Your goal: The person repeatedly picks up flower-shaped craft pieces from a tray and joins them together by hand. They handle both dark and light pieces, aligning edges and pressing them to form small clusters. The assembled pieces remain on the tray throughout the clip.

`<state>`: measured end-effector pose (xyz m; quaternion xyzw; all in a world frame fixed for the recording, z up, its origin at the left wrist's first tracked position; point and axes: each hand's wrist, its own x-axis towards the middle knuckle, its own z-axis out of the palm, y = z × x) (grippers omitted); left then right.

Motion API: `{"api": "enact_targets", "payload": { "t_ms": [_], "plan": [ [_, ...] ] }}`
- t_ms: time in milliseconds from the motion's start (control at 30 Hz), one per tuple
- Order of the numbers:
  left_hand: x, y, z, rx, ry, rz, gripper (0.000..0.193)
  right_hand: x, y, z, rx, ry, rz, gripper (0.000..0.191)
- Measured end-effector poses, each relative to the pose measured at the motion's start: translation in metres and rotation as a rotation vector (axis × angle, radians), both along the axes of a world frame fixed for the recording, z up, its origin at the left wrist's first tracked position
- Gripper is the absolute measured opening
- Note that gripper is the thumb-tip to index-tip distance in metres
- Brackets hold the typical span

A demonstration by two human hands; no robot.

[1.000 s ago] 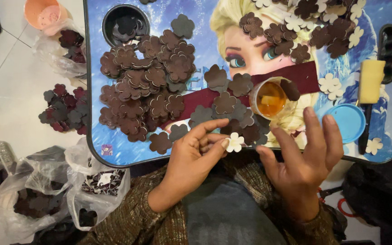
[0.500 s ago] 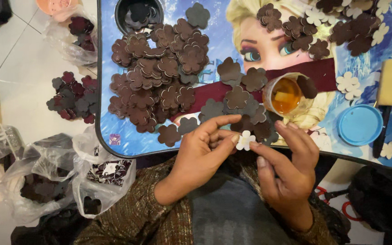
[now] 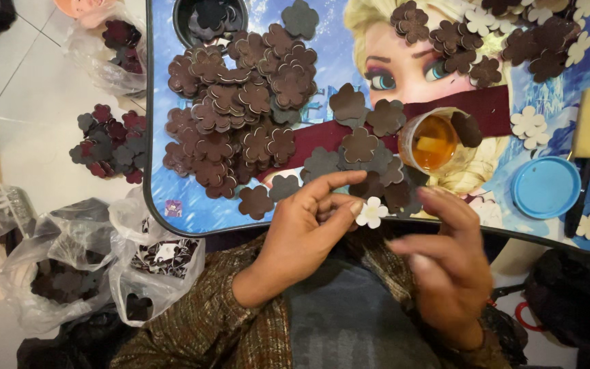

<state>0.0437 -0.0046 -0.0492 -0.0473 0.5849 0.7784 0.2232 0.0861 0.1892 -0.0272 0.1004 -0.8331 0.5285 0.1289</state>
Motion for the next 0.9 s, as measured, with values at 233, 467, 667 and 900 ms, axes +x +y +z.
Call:
{"api": "enact_targets", "payload": {
  "t_ms": [233,467,667,900],
  "plan": [
    [0.004,-0.002,-0.012,0.15,-0.062,-0.034,0.041,0.006,0.011,-0.016,-0.138,0.053,-0.022,0.032],
    [0.014,-0.009,-0.022,0.289,-0.187,-0.179,0.032,0.004,0.013,-0.037,0.041,0.092,0.114,0.071],
    [0.017,-0.012,-0.026,0.312,-0.255,-0.276,0.028,0.013,0.022,-0.051,-0.227,-0.064,0.201,0.078],
    [0.015,-0.015,-0.008,0.067,-0.163,-0.282,0.021,0.019,0.026,-0.057,-0.377,-0.133,0.203,0.072]
  ]
}}
